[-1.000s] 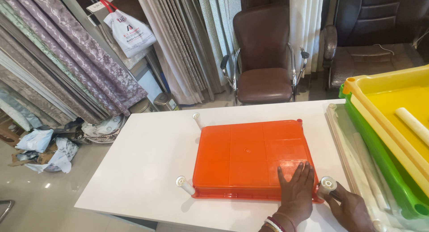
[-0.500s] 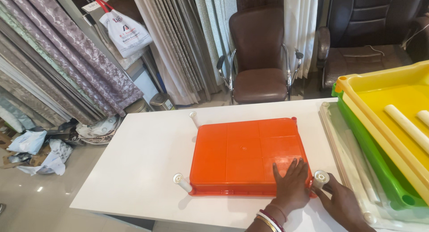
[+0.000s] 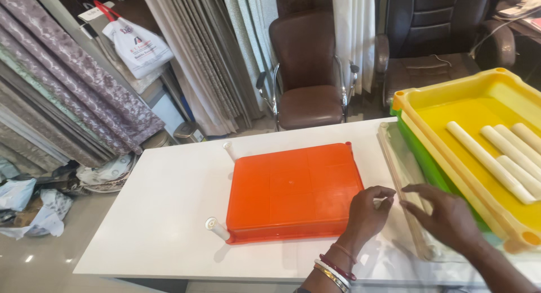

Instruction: The person assembles a small plastic table by inserting white cylindrical legs into the corners of an orange tray, then places a yellow tray on top to form a two-tiered structure. The person handles the trays and legs by hand, aligning and securing each component.

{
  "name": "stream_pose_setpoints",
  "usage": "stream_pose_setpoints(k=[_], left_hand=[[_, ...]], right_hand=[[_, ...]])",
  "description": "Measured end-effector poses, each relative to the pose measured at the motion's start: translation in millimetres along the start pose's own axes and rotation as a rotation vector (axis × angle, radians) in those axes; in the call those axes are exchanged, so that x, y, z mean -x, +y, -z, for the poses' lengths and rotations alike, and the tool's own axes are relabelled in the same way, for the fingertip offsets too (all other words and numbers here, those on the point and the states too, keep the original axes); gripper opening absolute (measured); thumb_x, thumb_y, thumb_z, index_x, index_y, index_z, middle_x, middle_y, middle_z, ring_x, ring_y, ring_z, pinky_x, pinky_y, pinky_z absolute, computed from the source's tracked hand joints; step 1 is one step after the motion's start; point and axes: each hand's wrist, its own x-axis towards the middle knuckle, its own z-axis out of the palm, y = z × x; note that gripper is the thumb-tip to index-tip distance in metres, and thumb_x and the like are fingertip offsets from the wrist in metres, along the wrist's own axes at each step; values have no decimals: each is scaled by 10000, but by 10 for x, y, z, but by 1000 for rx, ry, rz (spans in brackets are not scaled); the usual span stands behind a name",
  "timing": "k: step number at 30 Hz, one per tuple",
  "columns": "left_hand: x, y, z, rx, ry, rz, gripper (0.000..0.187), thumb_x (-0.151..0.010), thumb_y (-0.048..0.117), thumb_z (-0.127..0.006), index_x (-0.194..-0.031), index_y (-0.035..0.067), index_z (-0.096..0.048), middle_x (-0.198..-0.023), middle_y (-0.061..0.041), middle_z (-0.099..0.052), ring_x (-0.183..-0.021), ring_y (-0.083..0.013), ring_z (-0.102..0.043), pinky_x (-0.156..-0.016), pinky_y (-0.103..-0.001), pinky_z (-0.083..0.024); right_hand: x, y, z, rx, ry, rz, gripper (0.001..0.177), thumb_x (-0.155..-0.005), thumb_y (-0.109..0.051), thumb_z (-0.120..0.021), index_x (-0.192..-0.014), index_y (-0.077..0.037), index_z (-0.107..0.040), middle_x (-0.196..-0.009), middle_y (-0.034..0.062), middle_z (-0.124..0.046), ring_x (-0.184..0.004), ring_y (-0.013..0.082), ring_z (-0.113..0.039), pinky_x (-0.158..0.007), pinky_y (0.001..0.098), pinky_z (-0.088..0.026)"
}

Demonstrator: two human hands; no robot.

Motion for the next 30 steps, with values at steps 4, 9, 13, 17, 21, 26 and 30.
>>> stream_pose_setpoints(k=[4, 9, 13, 17, 21, 26, 30], left_hand=[[-2, 187, -183, -247, 19, -166, 159, -945, 136, -684, -1091, 107, -742, -1095, -85, -725, -1112, -304, -620, -987, -422, -499], [-201, 554, -706, -246, 0, -397, 259, -946, 137, -670, -1200, 92, -688, -1240, -101, -676, -1219, -308, -591, -1089, -408, -479], [-464, 760, -1365, -303, -94, -460, 327, -914, 176, -706, -1222, 72, -670, -1231, -124, -665, -1224, -338, -587, -1086, -426, -478], [-820, 837, -1935, -492, -275, -363, 363, -874, 133, -693, -1227, 53, -660, -1217, -160, -657, -1171, -366, -604, -991, -455, -508], [-1055, 823, -2223, -672, -346, -304, 395, -842, 83, -669, -1237, 69, -652, -1191, -179, -648, -1122, -371, -610, -889, -486, -521], [-1159, 852, -2226, -608, -231, -382, 302, -861, 145, -710, -1155, 84, -680, -1124, -123, -694, -1098, -357, -629, -876, -474, -529], [-1221, 1006, -2157, -449, -53, -399, 237, -903, 181, -718, -1120, 94, -683, -1087, -94, -714, -1079, -332, -655, -902, -454, -545]], right_hand=[[-92, 706, 615, 74, 209, -75, 313, -873, -366, -763, -1146, -216, -781, -1037, 73, -787, -657, 262, -696, -740, 394, -591], [-315, 1804, 1033, 299, 95, -274, 320, -882, -413, -736, -1140, -234, -796, -1081, 58, -825, -1008, 281, -772, -887, 435, -594], [-528, 2286, 920, 351, -17, -180, 449, -829, -462, -738, -1199, -209, -720, -1121, 64, -784, -1083, 308, -728, -917, 451, -574], [-698, 2386, 890, 430, -188, -289, 456, -822, -453, -762, -1215, -227, -717, -1083, 54, -811, -1085, 287, -746, -962, 436, -577], [-723, 2290, 1011, 316, -138, -301, 508, -754, -466, -822, -1169, -188, -729, -1063, 70, -810, -1037, 290, -753, -936, 434, -586], [-663, 2104, 1327, 78, 75, -210, 428, -735, -327, -843, -1113, -147, -754, -1020, 122, -793, -936, 313, -761, -853, 428, -601], [-730, 1834, 1548, -48, 164, -100, 435, -748, -266, -848, -1126, -92, -723, -1044, 124, -771, -898, 282, -773, -812, 405, -598]])
